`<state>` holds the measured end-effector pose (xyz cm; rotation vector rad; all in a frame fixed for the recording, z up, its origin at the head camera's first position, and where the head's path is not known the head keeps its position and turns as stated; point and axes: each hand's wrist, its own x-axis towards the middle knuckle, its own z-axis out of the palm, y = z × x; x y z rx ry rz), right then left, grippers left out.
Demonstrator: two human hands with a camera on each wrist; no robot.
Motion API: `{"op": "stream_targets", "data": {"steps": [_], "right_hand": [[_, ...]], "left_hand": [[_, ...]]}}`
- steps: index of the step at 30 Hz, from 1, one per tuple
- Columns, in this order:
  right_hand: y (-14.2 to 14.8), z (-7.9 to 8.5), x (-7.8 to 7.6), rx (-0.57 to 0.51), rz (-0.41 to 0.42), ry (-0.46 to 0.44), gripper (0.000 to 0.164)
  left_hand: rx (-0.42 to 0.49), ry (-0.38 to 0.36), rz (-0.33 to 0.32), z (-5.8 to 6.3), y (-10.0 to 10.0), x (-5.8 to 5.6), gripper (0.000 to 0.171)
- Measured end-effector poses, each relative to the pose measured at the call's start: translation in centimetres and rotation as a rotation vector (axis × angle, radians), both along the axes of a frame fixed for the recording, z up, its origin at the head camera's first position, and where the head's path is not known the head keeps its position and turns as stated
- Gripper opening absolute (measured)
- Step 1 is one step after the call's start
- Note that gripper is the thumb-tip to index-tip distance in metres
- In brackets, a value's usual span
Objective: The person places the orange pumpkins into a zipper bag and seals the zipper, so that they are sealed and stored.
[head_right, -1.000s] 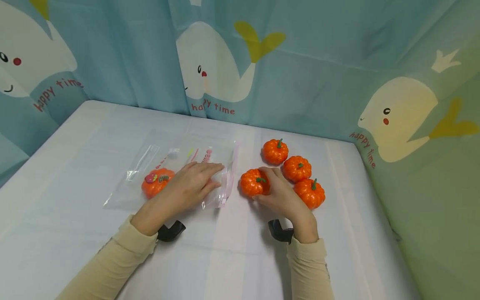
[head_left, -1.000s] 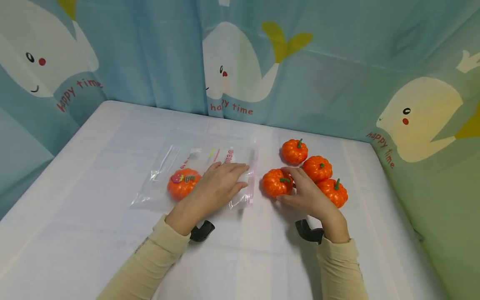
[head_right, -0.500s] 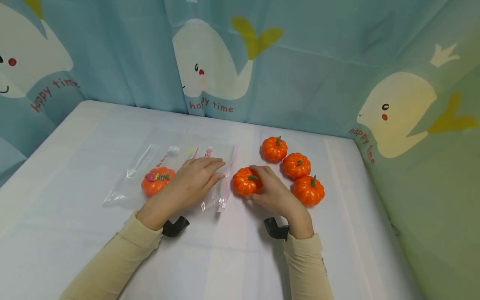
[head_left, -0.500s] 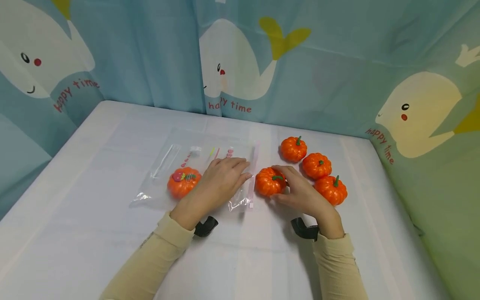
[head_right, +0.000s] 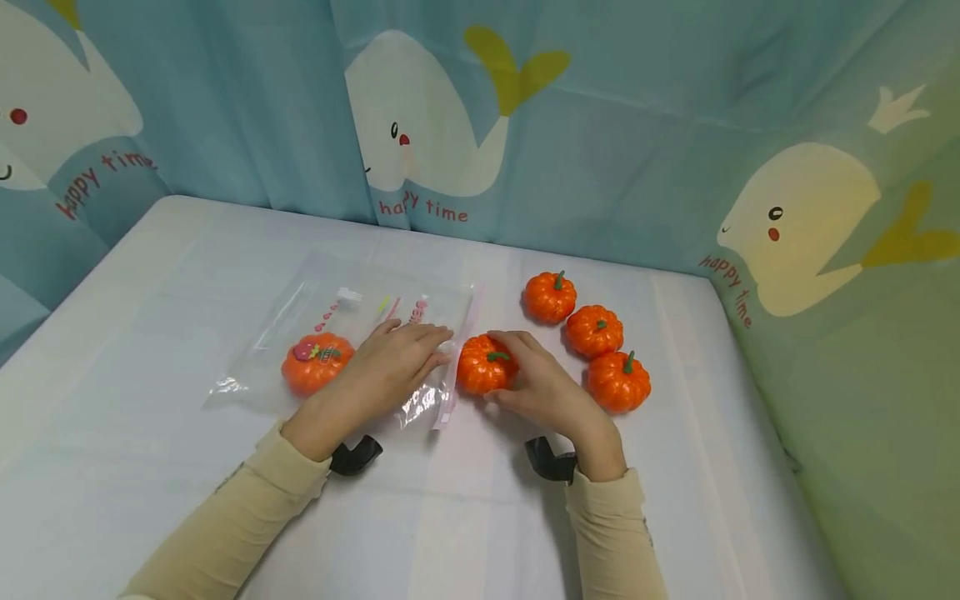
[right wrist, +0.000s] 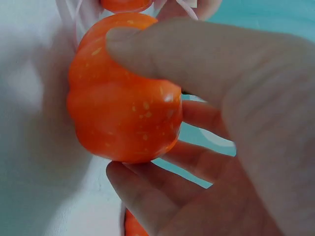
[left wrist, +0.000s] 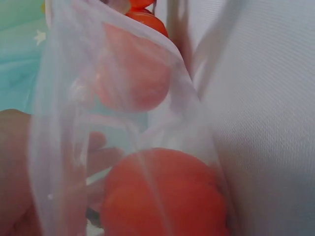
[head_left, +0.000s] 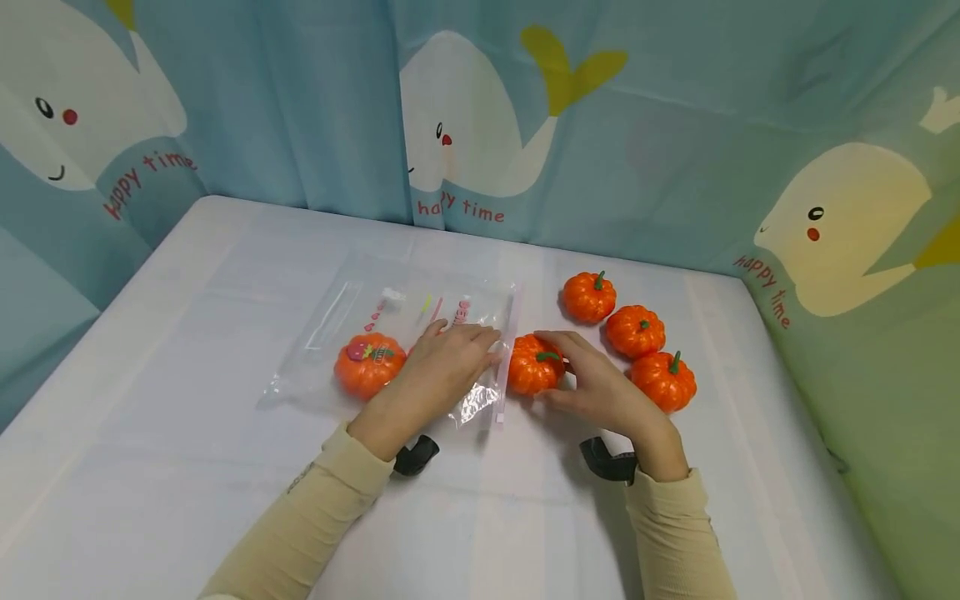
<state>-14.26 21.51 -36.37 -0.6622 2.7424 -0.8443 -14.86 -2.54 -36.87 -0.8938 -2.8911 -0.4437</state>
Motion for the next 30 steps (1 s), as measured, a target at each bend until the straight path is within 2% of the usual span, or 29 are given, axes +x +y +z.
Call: {"op": "stream_targets", "data": {"steps": [6, 9, 16, 23, 26, 30], "right_hand": [[-0.5, 0.2, -0.1, -0.060, 0.014, -0.024, 0.071], [-0.8, 0.0, 0.0, -0.086, 0.017, -0.046, 0.070], [-1.6, -0.8, 0.1, -0.202, 0.049, -0.105, 0.071], [-1.8, -1.3, -0.1, -0.311, 0.049, -0.237, 0.068], [-1.8, -1.4, -0.1, -0.330, 0.039, -0.255, 0.063], [-2.2, -1.6, -0.1, -0.353, 0.042, -0.239, 0.056]], "left_hand": [[0.116, 0.087, 0.009, 0.2, -0.4, -0.3, 0.041], [0.169, 0.101, 0.001, 0.2, -0.6, -0.2, 0.040], [0.247, 0.033, 0.019, 0.0, -0.6, 0.0, 0.041], [0.264, -0.017, 0.049, 0.3, -0.6, -0.1, 0.039], [0.277, -0.031, 0.056, 0.2, -0.6, -0.1, 0.038], [0.296, -0.006, 0.046, 0.3, -0.6, -0.1, 0.036]]}}
